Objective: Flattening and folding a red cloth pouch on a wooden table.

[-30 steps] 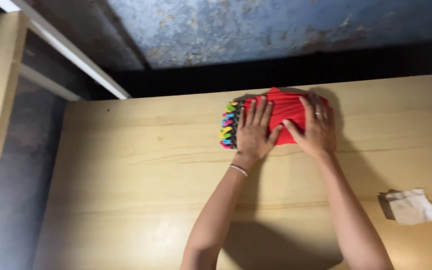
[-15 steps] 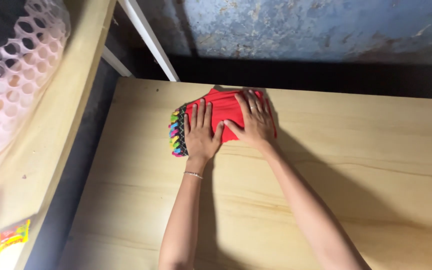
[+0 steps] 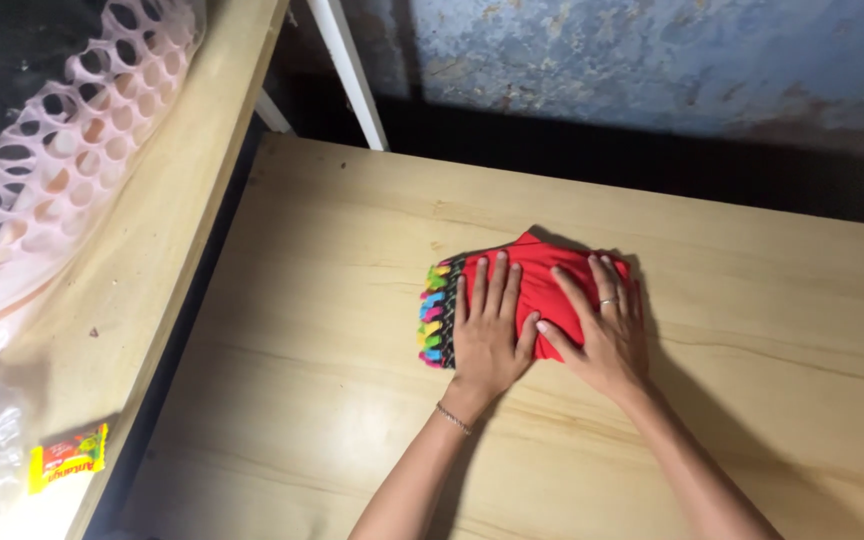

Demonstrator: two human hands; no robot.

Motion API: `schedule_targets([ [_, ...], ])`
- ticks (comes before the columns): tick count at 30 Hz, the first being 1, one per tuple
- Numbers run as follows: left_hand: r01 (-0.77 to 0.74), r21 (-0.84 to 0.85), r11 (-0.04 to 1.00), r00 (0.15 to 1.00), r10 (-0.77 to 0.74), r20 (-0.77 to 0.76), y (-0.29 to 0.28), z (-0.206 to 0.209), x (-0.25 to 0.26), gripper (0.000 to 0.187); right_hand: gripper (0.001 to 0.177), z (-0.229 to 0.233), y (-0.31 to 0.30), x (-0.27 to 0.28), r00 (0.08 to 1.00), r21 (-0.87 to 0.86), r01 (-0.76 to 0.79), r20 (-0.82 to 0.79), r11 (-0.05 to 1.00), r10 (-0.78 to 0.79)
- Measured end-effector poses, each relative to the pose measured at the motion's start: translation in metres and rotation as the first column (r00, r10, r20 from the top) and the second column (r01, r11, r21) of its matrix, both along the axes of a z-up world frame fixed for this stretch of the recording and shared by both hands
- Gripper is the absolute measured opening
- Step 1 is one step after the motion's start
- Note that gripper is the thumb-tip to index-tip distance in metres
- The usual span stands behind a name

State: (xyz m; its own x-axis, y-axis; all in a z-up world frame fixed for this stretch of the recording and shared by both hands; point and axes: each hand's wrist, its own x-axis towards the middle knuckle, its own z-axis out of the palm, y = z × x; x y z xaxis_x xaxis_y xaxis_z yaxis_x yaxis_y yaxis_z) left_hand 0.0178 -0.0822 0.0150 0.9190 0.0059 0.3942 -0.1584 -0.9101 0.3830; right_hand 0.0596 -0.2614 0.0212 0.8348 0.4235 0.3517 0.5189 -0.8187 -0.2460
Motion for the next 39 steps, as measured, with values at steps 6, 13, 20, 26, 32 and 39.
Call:
schedule_targets([
  [6,-0.266,-0.032,0.964,0.959,0.261,-0.111,0.055,0.005,-0.042,0.069,0.074,0.002,0.075,-0.012,0.982,-0.05,-0.171,-0.087,0.984,0.166],
  [13,-0.488,0.094,0.868,0.863,0.496,-0.097,0.142,-0.006,-0.056,0.063,0.071,-0.014,0.189,0.01,0.918,0.072,-0.388,-0.061,0.919,0.392],
  [20,-0.609,0.105,0.786,0.79,0.613,-0.003,0.19,-0.038,-0.012,0.064,0.068,-0.024,0.252,0.063,0.911,0.06,-0.412,-0.009,0.909,0.413],
  [26,-0.632,0.121,0.766,0.773,0.633,0.035,0.223,-0.058,0.035,0.064,0.065,-0.032,0.279,0.1,0.926,0.119,-0.378,0.022,0.918,0.378],
  [32,-0.589,0.139,0.796,0.803,0.596,-0.014,0.252,-0.074,0.079,0.068,0.064,-0.042,0.294,0.12,0.968,0.136,-0.249,0.012,0.959,0.25],
  [39,-0.453,0.134,0.882,0.882,0.465,-0.078,0.267,-0.074,0.109,0.071,0.064,-0.044,0.285,0.121,0.994,0.14,-0.107,0.008,0.984,0.107],
])
